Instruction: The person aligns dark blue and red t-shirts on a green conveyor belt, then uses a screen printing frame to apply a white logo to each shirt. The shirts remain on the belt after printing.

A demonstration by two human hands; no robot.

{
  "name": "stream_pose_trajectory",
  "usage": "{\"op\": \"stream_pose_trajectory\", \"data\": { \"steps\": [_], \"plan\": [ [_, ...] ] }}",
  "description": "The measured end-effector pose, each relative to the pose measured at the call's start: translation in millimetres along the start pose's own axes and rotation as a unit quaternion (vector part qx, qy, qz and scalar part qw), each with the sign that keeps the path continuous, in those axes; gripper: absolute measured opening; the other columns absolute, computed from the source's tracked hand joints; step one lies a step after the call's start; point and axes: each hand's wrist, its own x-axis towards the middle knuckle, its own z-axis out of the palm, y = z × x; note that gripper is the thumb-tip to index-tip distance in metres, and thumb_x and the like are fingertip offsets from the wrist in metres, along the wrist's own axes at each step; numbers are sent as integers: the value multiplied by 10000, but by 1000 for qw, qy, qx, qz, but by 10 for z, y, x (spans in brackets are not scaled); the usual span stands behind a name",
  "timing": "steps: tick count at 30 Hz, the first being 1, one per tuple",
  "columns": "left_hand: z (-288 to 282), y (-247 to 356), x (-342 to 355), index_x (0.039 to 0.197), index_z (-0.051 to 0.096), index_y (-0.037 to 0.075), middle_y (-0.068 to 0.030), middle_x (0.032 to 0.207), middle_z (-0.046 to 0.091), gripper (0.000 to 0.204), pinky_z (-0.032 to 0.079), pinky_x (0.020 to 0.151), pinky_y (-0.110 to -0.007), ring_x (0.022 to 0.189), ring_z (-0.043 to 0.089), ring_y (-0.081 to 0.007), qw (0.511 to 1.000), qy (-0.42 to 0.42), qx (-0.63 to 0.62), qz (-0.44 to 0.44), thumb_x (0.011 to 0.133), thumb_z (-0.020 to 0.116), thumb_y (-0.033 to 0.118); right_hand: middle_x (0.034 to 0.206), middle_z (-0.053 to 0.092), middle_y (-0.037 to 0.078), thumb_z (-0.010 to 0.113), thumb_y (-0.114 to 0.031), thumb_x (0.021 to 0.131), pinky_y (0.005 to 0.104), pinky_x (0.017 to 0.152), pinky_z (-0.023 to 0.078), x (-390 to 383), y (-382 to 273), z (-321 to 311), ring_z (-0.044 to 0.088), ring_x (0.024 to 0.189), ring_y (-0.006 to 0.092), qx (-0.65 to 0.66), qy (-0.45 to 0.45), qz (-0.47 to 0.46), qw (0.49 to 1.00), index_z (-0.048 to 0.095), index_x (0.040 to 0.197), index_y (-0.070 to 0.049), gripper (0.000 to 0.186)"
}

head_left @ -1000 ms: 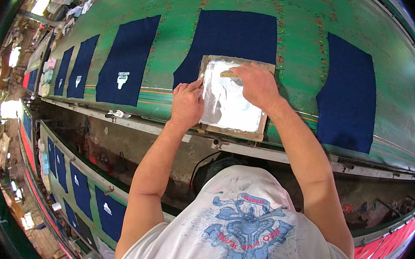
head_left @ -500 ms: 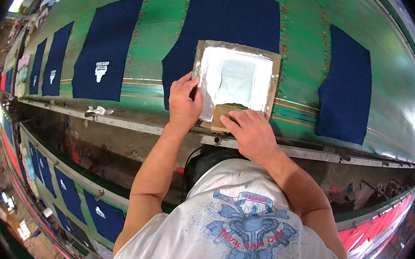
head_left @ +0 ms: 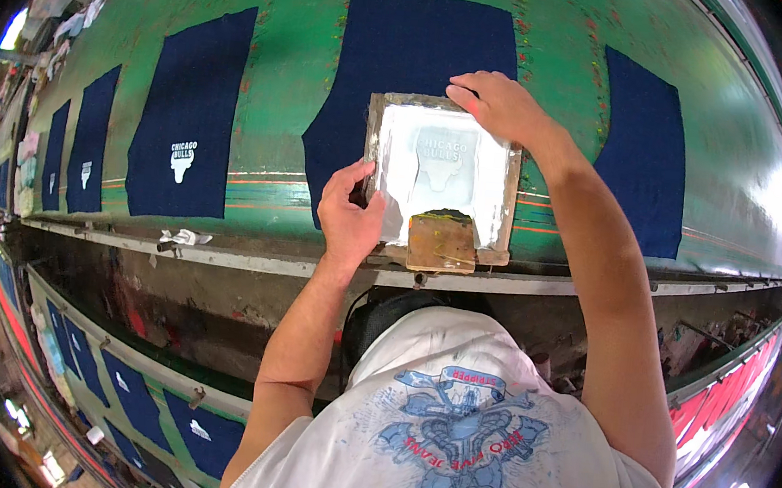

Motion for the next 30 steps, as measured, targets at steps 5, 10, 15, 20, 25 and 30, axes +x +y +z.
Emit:
{"op": "stream_pose_trajectory", "data": {
  "steps": [5, 10, 15, 20, 25, 30],
  "plan": [
    [14, -19, -46, 1219, 766, 20, -207, 1408, 742, 404, 607, 1061, -393, 1280, 729, -299, 996, -2, -87, 17, 842, 822, -115, 1452, 729, 247, 425, -694, 1154, 526, 1166, 510, 404, 46, -188, 665, 1355, 442, 16, -188, 149, 971, 750, 1430, -47, 775],
    [-46, 14, -118, 1245, 723, 3, -246, 1505, 683, 404, 581, 1134, -420, 1379, 679, -305, 979, -2, -204, -9, 876, 825, -127, 1429, 737, 279, 400, -698, 1158, 505, 1190, 508, 475, 269, -308, 689, 1361, 432, 122, -161, 180, 963, 758, 1388, -7, 812],
    [-250, 65, 31, 1235, 720, -22, -263, 1539, 666, 396, 532, 1188, -444, 1374, 675, -317, 989, 22, -135, -49, 874, 799, -162, 1395, 784, 165, 512, -434, 1196, 400, 1166, 534, -120, 356, -420, 719, 1306, 270, 224, 255, 93, 936, 711, 1477, -7, 549],
    [-154, 98, 263, 1237, 705, -41, -255, 1524, 676, 370, 559, 1136, -408, 1318, 691, -281, 986, 56, -152, -42, 901, 782, -177, 1245, 732, 146, 591, -275, 1175, 396, 1023, 556, -1640, 32, 110, 700, 1134, 245, 235, 361, 40, 901, 684, 1449, -7, 395],
    [118, 17, 141, 1231, 681, -32, -263, 1589, 623, 355, 580, 1102, -370, 1326, 685, -253, 984, 33, -172, -23, 922, 766, -183, 1554, 610, 186, 591, -232, 1163, 416, 1140, 522, -2569, -59, 556, 640, 1372, 275, 433, 277, 80, 854, 596, 1594, -12, 484],
    [231, 43, 104, 1445, 682, -47, -182, 1545, 662, 548, 571, 1117, -372, 1298, 696, -235, 985, 27, -162, -48, 918, 740, -183, 1609, 594, 192, 629, -259, 1156, 423, 1196, 490, -2541, -232, 640, 596, 1447, 275, 367, 261, 62, 890, 577, 1604, 37, 539]
  ]
}}
